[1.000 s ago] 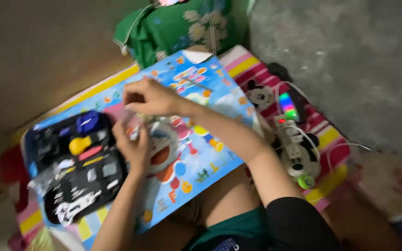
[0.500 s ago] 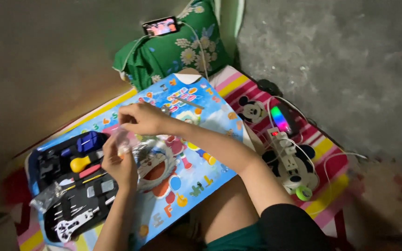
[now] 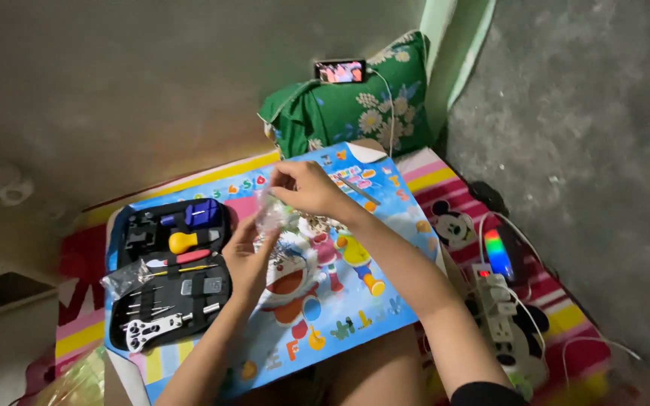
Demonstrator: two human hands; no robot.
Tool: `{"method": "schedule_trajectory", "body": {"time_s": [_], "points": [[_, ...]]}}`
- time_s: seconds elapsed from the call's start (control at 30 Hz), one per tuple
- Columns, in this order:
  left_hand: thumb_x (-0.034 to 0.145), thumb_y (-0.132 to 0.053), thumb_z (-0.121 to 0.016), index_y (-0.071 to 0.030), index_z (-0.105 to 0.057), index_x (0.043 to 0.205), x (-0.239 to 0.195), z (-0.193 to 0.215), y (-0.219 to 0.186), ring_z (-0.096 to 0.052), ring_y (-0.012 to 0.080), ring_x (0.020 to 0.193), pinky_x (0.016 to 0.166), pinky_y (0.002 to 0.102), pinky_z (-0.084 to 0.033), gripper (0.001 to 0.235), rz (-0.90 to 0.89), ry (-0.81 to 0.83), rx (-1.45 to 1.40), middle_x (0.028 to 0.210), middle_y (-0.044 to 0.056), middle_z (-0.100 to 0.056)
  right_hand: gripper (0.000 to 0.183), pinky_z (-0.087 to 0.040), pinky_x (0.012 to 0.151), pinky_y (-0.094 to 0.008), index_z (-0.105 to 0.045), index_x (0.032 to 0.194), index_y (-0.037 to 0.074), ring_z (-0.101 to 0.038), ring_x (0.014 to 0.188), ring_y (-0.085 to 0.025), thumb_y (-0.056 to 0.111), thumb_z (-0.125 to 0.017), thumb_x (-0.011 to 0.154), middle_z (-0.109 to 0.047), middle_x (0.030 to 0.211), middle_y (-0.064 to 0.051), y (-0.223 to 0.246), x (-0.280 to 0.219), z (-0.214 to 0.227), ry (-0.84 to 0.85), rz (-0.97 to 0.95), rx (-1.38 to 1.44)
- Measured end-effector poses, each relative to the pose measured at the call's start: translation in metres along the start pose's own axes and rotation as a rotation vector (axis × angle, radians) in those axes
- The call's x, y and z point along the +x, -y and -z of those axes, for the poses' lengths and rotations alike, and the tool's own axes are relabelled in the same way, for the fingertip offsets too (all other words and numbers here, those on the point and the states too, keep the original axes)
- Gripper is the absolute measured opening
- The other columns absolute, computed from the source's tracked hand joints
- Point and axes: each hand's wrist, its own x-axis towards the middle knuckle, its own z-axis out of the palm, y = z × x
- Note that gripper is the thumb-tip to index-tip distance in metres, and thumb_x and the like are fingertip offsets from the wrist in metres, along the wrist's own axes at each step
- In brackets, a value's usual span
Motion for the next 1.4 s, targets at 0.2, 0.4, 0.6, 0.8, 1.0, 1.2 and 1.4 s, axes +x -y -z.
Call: {"method": "schedule_trajectory", "body": {"time_s": [0.2, 0.4, 0.6, 0.8, 1.0, 1.2, 1.4], "points": [[0.084, 0.003, -0.08, 0.002, -0.071, 0.121, -0.002, 0.0, -0.006, -0.073, 0.0235, 0.104, 0.093, 0.04, -0.057, 0.038, 0.076, 0.018, 0.009, 0.115, 0.017, -0.075, 0.005, -0.056, 0.062, -0.032, -0.07, 0.088, 0.014, -0.069, 0.065, -0.019, 0.011, -0.071, 0.084, -0.071, 0.07, -0.004, -0.007, 0.001, 0.0, 0.013, -0.062, -0.043], [0.077, 0.003, -0.086, 0.001, -0.066, 0.131, -0.002, -0.004, -0.006, -0.073, 0.0184, 0.094, 0.089, 0.035, -0.058, 0.058, 0.2, 0.006, -0.037, 0.106, 0.019, -0.077, 0.005, -0.056, 0.064, -0.033, -0.071, 0.087, 0.015, -0.07, 0.066, -0.021, 0.012, -0.071, 0.084, -0.072, 0.07, -0.003, 0.003, -0.002, 0.001, -0.005, -0.06, -0.115], [0.086, -0.004, -0.081, -0.003, -0.069, 0.13, 0.004, -0.003, -0.011, -0.068, 0.0073, 0.086, 0.084, 0.029, -0.059, 0.045, 0.213, -0.051, 0.035, 0.102, 0.013, -0.079, 0.004, -0.056, 0.066, -0.036, -0.071, 0.086, 0.017, -0.071, 0.068, -0.023, 0.016, -0.073, 0.083, -0.072, 0.07, -0.003, -0.001, 0.0, 0.002, -0.037, -0.069, -0.194], [0.089, -0.008, -0.081, -0.004, -0.074, 0.119, 0.009, 0.003, -0.009, -0.065, 0.0064, 0.075, 0.075, 0.028, -0.059, 0.031, 0.249, -0.104, 0.091, 0.092, 0.013, -0.08, 0.024, -0.058, 0.081, -0.05, -0.065, 0.107, 0.017, -0.07, 0.096, -0.036, 0.018, -0.074, 0.085, -0.065, 0.11, -0.008, 0.023, -0.008, -0.006, -0.095, -0.031, -0.369], [0.09, -0.01, -0.079, -0.003, -0.075, 0.107, 0.014, 0.012, 0.027, -0.066, 0.0099, 0.067, 0.068, 0.029, -0.06, 0.019, 0.324, -0.194, 0.021, 0.081, 0.011, -0.077, 0.029, -0.057, 0.087, -0.056, -0.067, 0.114, 0.009, -0.069, 0.103, -0.043, 0.025, -0.073, 0.091, -0.061, 0.115, -0.015, 0.054, -0.022, -0.002, 0.201, 0.052, -0.294], [0.093, -0.018, -0.078, -0.004, -0.077, 0.094, 0.012, 0.002, -0.004, -0.065, 0.0075, 0.064, 0.066, 0.025, -0.058, 0.014, 0.335, -0.162, 0.011, 0.071, 0.006, -0.074, 0.041, -0.056, 0.084, -0.057, -0.063, 0.123, 0.011, -0.068, 0.108, -0.042, 0.032, -0.072, 0.089, -0.063, 0.118, -0.015, 0.029, -0.022, -0.016, 0.286, 0.098, -0.543], [0.095, -0.013, -0.074, -0.007, -0.078, 0.09, 0.011, 0.001, -0.002, -0.058, 0.0049, 0.069, 0.068, 0.024, -0.053, 0.01, 0.314, -0.102, 0.057, 0.07, 0.001, -0.072, 0.037, -0.058, 0.084, -0.054, -0.064, 0.127, 0.012, -0.069, 0.109, -0.038, 0.023, -0.063, 0.092, -0.07, 0.11, -0.015, 0.01, -0.023, -0.035, 0.319, 0.13, -0.616]]}}
